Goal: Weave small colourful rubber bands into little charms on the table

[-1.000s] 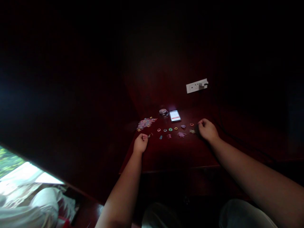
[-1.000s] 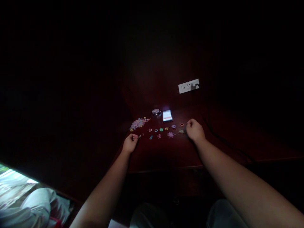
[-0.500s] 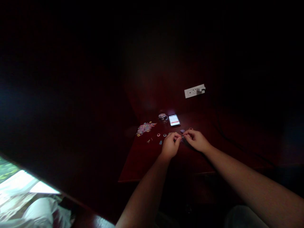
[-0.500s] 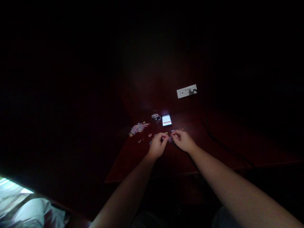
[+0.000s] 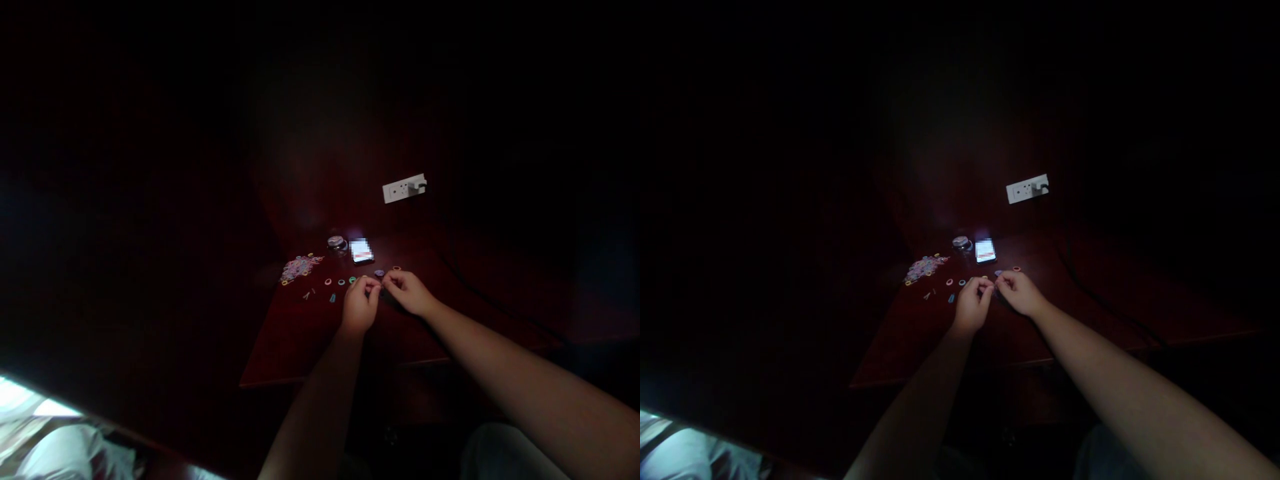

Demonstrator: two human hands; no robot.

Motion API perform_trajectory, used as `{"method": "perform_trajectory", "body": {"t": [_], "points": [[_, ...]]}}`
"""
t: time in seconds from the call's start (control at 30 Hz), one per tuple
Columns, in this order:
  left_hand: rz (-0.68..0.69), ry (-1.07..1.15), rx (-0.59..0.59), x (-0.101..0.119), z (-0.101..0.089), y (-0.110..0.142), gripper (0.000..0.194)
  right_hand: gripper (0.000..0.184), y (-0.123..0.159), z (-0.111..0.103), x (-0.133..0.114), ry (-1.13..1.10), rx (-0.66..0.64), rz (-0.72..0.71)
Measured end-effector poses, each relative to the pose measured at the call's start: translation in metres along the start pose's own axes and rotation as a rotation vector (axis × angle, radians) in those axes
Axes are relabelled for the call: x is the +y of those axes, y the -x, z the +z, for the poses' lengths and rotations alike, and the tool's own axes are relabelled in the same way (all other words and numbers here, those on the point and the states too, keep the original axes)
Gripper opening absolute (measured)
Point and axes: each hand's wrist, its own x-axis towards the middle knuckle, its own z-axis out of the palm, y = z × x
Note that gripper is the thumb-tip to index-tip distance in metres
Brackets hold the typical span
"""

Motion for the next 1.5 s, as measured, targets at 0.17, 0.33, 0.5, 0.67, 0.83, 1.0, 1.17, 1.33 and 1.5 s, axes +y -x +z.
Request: {"method": "perform_trajectory", "body": {"t": [0.17,0.33,0.5,0.67,0.83,1.0,1.17,1.33,1.5], "points": [[-0.053,0.071,0.002,-0.0011,0.0027,0.0006,0.010,0.030,0.0013,-0.0031,-0.0021,0.015,-0.013,-0.020],[-0.055,0.096,-0.026,-0.0008,0.0010,0.0016,0.015,0.031,0.0017,-0.0038,-0.0034,-0.005,-0.012,-0.047],[-0.080,0.072,-0.040,0.0000,-0.0012,0.0009,0.015,0.030,0.0015,-0.0031,-0.0016,-0.002,-0.003,-0.061],[-0.086,0.098,-0.044,-0.0016,0.0004,0.0002,0.012,0.031,0.0011,-0.0030,-0.0023,-0.015,-0.017,-0.062],[-0.086,0.093,-0.029,-0.0040,0.0015,0.0007,0.016,0.033,0.0011,-0.0032,-0.0044,-0.028,-0.028,-0.060],[-0.097,0.098,-0.038,-0.0066,0.0026,0.0007,0.017,0.033,0.0012,-0.0034,-0.0032,-0.048,-0.045,-0.056],[-0.097,0.134,-0.044,-0.0097,0.0048,0.0000,0.018,0.034,0.0009,-0.0037,-0.0016,-0.061,-0.047,-0.045],[-0.108,0.128,-0.035,-0.0071,0.0035,-0.0005,0.013,0.034,0.0011,-0.0036,-0.0007,-0.065,-0.074,-0.033],[-0.116,0.140,-0.022,-0.0063,0.0028,-0.0003,0.012,0.035,0.0003,-0.0041,0.0003,-0.039,-0.086,-0.039]]}}
